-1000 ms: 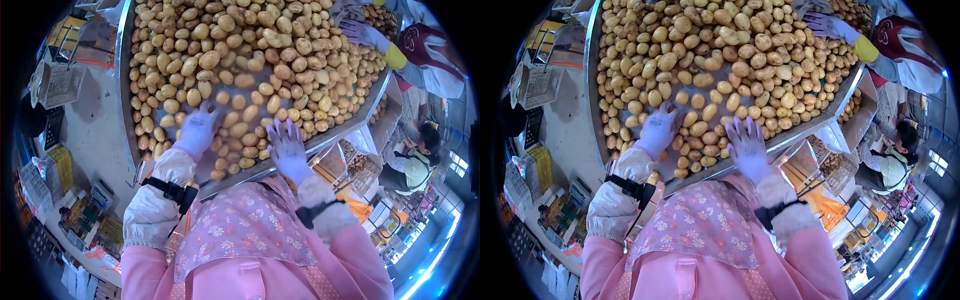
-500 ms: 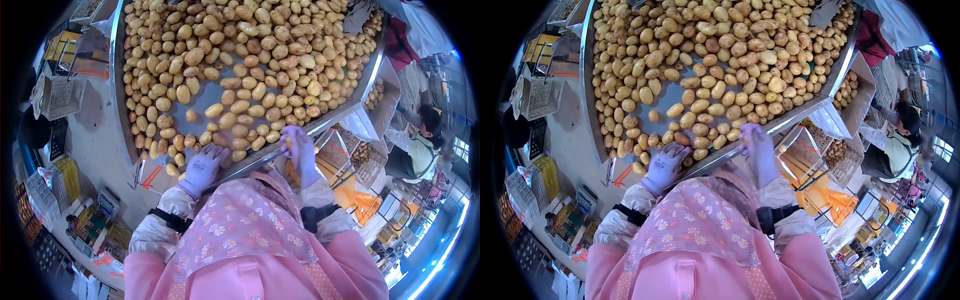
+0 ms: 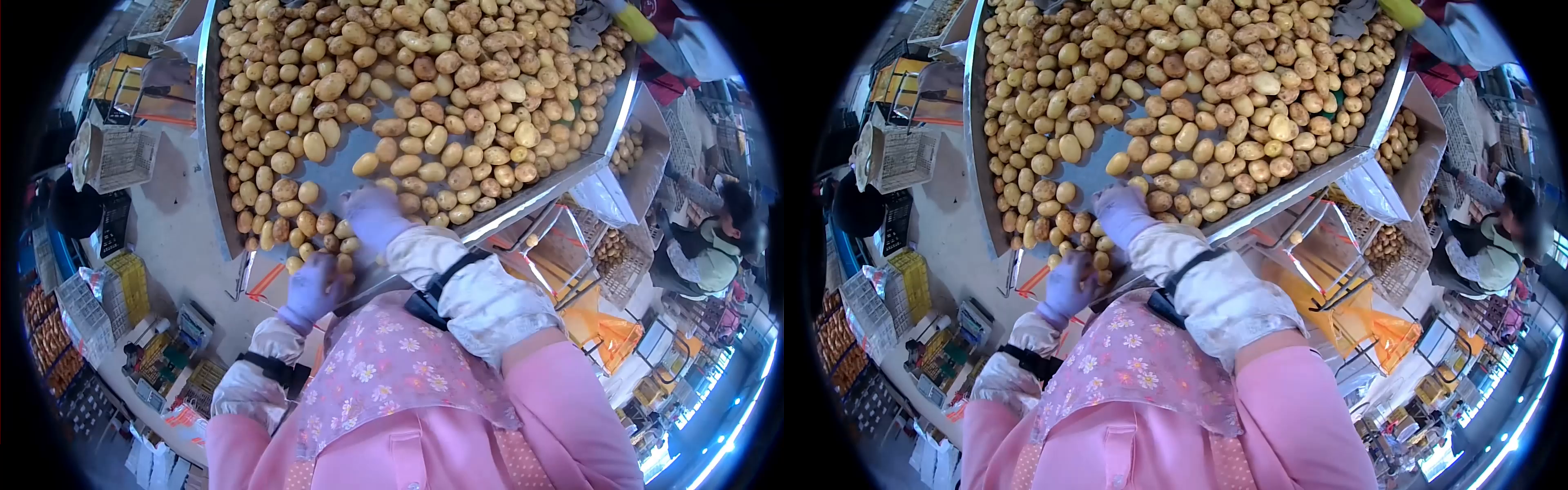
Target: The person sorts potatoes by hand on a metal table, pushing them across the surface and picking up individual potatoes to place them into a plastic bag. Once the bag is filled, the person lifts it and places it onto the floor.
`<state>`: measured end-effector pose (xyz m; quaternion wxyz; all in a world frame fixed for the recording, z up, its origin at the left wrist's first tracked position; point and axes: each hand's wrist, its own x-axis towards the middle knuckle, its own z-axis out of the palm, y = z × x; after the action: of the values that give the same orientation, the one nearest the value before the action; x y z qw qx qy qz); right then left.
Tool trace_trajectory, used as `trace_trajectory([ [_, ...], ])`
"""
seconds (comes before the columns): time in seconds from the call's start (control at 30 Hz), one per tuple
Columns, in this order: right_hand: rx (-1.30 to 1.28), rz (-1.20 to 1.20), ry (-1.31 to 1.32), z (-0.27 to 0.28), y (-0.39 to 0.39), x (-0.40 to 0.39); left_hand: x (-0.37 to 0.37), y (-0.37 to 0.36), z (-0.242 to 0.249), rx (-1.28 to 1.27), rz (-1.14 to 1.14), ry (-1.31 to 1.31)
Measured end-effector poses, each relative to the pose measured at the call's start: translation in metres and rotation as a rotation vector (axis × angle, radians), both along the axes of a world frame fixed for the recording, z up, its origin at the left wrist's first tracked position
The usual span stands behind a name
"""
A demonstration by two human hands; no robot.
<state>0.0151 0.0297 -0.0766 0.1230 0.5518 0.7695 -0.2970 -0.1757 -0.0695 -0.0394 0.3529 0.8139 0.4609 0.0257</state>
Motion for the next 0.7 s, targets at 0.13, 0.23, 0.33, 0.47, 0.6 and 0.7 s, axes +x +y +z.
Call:
trace_trajectory([
  [0.13, 0.066, -0.708, 0.611, 0.028, -0.052, 0.083, -0.058, -0.030, -0.056, -0.085, 0.742, -0.267],
  [0.23, 0.204, -1.244, 0.545, 0.061, -0.129, 0.178, -0.047, -0.023, -0.034, -0.462, 1.056, -0.385],
  [0.33, 0.392, -1.278, 0.538, 0.048, -0.217, 0.284, -0.016, -0.004, -0.018, 0.056, 0.585, -0.153],
  [0.47, 0.212, -1.331, 0.298, 0.066, -0.229, 0.291, 0.037, 0.025, -0.010, -0.083, 0.638, -0.455],
  [0.6, 0.057, -0.987, 0.720, 0.090, -0.148, 0.153, 0.127, 0.045, 0.029, -0.930, 0.615, -0.715],
  [0.7, 0.353, -0.590, 0.360, 0.056, -0.125, 0.126, 0.133, 0.022, -0.040, 0.258, -0.311, -0.310],
])
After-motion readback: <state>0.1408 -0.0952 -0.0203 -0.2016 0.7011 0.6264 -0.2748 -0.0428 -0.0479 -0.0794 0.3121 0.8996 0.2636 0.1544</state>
